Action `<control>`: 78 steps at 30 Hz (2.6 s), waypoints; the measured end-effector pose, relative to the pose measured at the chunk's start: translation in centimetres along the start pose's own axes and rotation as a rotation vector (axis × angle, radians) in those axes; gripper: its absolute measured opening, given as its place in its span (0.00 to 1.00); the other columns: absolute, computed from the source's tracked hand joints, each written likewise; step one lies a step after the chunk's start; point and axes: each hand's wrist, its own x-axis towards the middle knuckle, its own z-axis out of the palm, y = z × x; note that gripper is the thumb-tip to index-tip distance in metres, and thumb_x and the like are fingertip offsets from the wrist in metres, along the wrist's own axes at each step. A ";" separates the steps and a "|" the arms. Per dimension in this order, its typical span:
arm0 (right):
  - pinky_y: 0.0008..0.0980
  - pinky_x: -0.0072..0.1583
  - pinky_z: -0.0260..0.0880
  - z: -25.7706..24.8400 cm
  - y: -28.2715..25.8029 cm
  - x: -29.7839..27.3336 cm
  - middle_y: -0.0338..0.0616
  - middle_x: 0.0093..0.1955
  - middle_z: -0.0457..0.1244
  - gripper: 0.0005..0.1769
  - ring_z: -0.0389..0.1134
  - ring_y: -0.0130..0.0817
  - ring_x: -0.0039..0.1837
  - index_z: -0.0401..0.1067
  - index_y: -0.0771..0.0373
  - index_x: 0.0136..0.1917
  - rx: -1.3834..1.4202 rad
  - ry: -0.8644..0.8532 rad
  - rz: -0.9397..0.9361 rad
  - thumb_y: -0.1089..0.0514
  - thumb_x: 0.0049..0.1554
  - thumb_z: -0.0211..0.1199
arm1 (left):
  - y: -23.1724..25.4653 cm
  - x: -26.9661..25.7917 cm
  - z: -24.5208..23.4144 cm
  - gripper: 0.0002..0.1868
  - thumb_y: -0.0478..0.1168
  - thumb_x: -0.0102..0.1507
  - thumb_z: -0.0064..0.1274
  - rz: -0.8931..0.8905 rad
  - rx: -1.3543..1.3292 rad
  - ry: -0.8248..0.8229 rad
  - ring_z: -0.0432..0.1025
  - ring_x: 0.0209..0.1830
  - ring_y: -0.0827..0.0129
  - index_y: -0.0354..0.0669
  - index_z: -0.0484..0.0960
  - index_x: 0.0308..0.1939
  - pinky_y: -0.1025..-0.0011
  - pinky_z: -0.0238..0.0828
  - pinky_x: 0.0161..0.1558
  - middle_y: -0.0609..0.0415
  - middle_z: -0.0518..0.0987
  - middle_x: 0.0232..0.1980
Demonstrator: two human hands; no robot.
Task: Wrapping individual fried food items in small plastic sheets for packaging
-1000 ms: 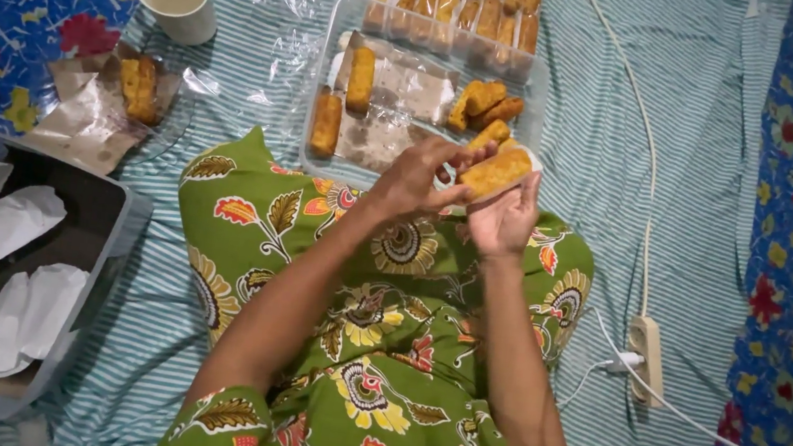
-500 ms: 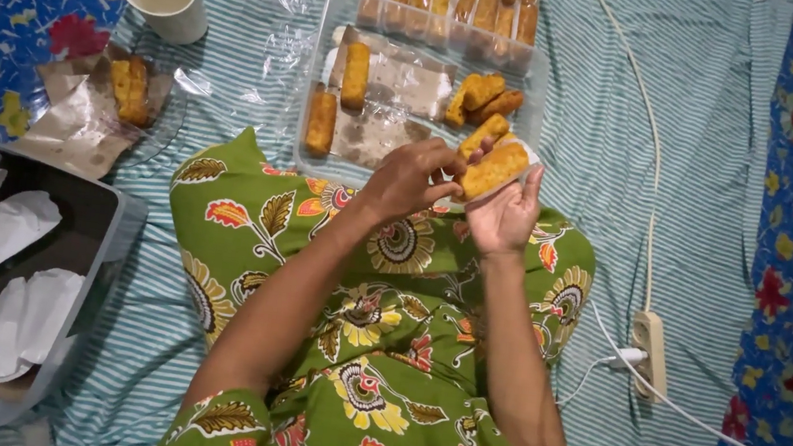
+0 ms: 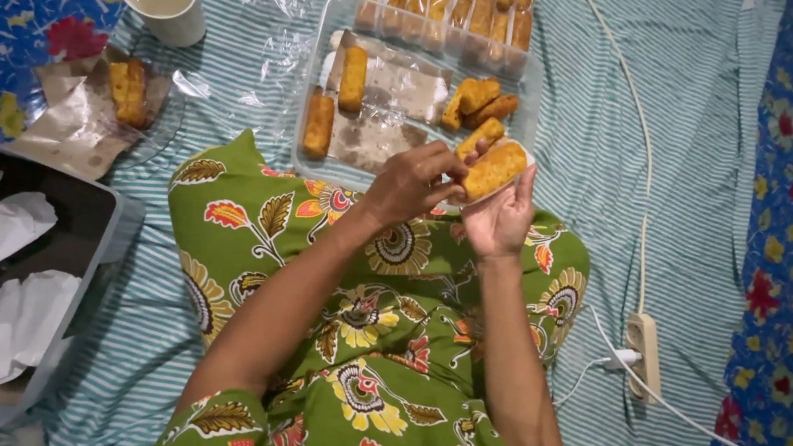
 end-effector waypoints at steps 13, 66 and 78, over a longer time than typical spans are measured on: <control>0.53 0.58 0.68 -0.4 0.0 0.3 0.47 0.71 0.65 0.34 0.67 0.47 0.69 0.69 0.56 0.71 0.076 0.031 -0.061 0.32 0.66 0.43 | 3.3 0.5 -3.2 0.12 0.49 0.56 0.70 -0.027 -0.048 -0.025 0.78 0.30 0.67 0.59 0.83 0.38 0.69 0.76 0.35 0.64 0.76 0.38; 0.52 0.63 0.74 4.0 2.8 -1.4 0.52 0.65 0.66 0.49 0.71 0.48 0.63 0.67 0.61 0.71 -0.001 0.240 0.038 0.20 0.55 0.50 | -0.5 -1.4 0.8 0.30 0.57 0.56 0.68 -0.283 -0.045 -0.151 0.77 0.46 0.42 0.47 0.77 0.55 0.51 0.76 0.46 0.44 0.75 0.43; 0.50 0.66 0.72 3.4 2.7 -1.3 0.51 0.67 0.65 0.49 0.71 0.47 0.62 0.66 0.60 0.72 -0.002 0.197 0.035 0.20 0.55 0.51 | -0.4 -1.1 1.1 0.25 0.51 0.53 0.71 -0.400 -0.119 -0.150 0.80 0.43 0.47 0.48 0.79 0.48 0.54 0.78 0.44 0.44 0.83 0.39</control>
